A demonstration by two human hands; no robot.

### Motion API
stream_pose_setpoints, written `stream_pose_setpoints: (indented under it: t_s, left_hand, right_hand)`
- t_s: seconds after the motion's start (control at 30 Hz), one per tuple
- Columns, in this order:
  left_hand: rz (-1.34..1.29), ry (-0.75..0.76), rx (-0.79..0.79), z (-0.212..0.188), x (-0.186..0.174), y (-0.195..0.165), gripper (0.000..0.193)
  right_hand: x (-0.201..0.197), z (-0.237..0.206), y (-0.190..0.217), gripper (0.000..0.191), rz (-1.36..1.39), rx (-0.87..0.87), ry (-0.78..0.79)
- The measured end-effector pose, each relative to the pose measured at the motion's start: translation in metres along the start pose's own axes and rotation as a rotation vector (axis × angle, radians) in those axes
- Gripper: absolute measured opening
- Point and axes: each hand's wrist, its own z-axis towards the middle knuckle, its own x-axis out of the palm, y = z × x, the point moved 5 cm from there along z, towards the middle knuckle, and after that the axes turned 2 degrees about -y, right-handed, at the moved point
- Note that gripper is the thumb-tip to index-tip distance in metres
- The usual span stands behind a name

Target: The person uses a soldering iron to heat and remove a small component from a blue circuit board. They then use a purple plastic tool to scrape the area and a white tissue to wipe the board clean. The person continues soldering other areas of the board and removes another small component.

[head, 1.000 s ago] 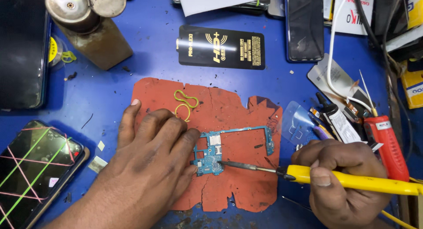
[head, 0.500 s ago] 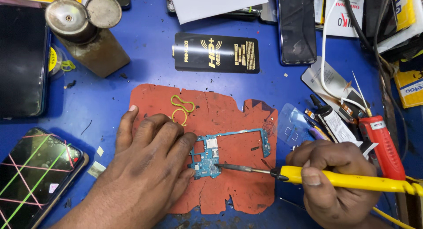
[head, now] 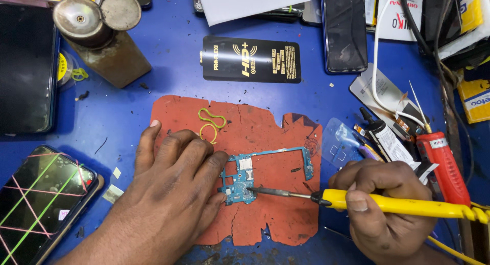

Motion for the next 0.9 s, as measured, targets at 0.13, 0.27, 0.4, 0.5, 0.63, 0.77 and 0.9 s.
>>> stream_pose_setpoints:
  t_s: [0.13,0.27,0.4,0.5,0.63,0.77,0.9]
  left_hand:
    - [-0.001,0.008,-0.008,0.0003,-0.0010,-0.0008,0.059]
    - [-0.006,-0.002,-0.006,0.0008,-0.0022,-0.0020,0.058]
    - [0.021,0.004,-0.007,0.0010,-0.0025,-0.0024,0.061]
    - [0.008,-0.004,-0.006,0.0011,-0.0032,-0.0026,0.057]
    - [0.031,0.004,0.003,0.0011,-0.0026,-0.0034,0.060]
    - [0.024,0.009,-0.009,0.0011,-0.0020,-0.0034,0.060]
    - [0.037,0.005,-0.011,0.0009,-0.0022,-0.0033,0.060]
  right_hand:
    - [0.0000,-0.0006,-0.0003,0.011,0.061,-0.016,-0.003]
    - [-0.0017,-0.0014,-0.0006,0.011,0.030,0.006,-0.013]
    - [-0.0038,-0.0018,-0.0009,0.010,-0.011,0.021,-0.020]
    - [-0.0053,-0.0017,0.0001,0.011,-0.042,0.013,-0.023]
    - [-0.0053,-0.0009,0.0016,0.012,-0.054,-0.009,-0.011]
    - [-0.0058,-0.0030,0.0012,0.011,-0.071,-0.025,-0.064]
    - [-0.0073,-0.0056,0.0002,0.011,-0.054,-0.015,-0.067]
